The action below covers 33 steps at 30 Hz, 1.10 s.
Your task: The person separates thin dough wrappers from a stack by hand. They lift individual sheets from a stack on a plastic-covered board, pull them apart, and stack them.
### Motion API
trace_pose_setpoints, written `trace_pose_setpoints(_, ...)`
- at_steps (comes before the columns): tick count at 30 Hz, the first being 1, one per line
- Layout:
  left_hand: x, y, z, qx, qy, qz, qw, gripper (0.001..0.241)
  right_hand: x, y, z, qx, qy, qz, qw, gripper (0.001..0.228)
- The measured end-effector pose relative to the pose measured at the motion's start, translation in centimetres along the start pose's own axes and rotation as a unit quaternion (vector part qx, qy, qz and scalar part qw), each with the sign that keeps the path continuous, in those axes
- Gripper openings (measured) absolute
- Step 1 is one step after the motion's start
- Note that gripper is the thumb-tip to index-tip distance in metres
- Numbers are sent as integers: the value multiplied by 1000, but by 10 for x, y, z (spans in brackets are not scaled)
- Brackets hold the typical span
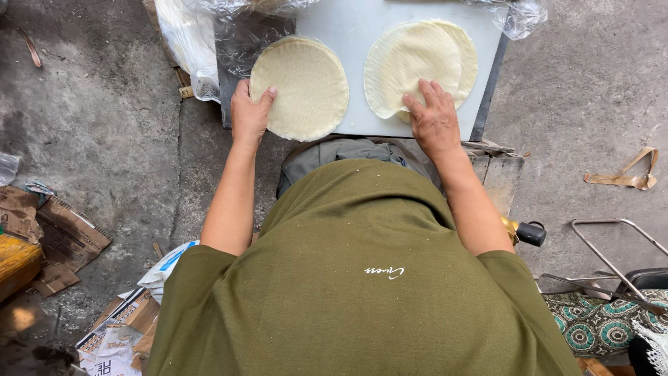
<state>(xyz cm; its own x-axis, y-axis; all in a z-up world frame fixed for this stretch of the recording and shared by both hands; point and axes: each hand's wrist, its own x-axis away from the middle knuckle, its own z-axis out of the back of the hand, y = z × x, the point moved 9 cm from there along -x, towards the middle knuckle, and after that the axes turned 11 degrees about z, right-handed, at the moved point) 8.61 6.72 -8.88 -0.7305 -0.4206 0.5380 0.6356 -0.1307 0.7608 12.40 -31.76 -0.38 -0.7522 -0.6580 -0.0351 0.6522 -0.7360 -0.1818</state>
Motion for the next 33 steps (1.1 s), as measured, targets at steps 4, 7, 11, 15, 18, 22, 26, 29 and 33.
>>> trace_pose_setpoints(4, 17, 13, 7, -122, 84, -71, 986, 58, 15, 1, 6, -29, 49, -10, 998, 28)
trace_pose_setpoints(7, 29, 20, 9, -145, 140, -99, 974, 73, 17, 2, 9, -36, 52, -11, 998, 33)
trace_pose_setpoints(11, 59, 50, -8, -301, 266, -259, 878, 75, 18, 1, 17, -33, 72, -1, 997, 30)
trace_pose_setpoints(15, 78, 59, -87, -276, -6, -388, 879, 53, 18, 8, 29, -82, 97, -5, 992, 31)
trace_pose_setpoints(18, 102, 82, -148, -282, -96, -472, 830, 64, 10, 7, 42, -109, 110, 4, 988, 32)
trace_pose_setpoints(22, 118, 125, -192, -280, -97, -557, 776, 35, 2, 0, 68, -128, 125, 12, 984, 23)
trace_pose_setpoints(26, 109, 134, -196, -114, -309, -355, 875, 10, 16, 25, 96, -295, 170, -102, 935, 17)
trace_pose_setpoints(29, 92, 109, -202, 26, -399, -109, 910, 18, 34, 54, 77, -387, 130, -242, 880, 17)
trace_pose_setpoints(33, 57, 68, -223, 120, -372, 85, 917, 19, 30, 78, 20, -536, 104, -303, 781, 27)
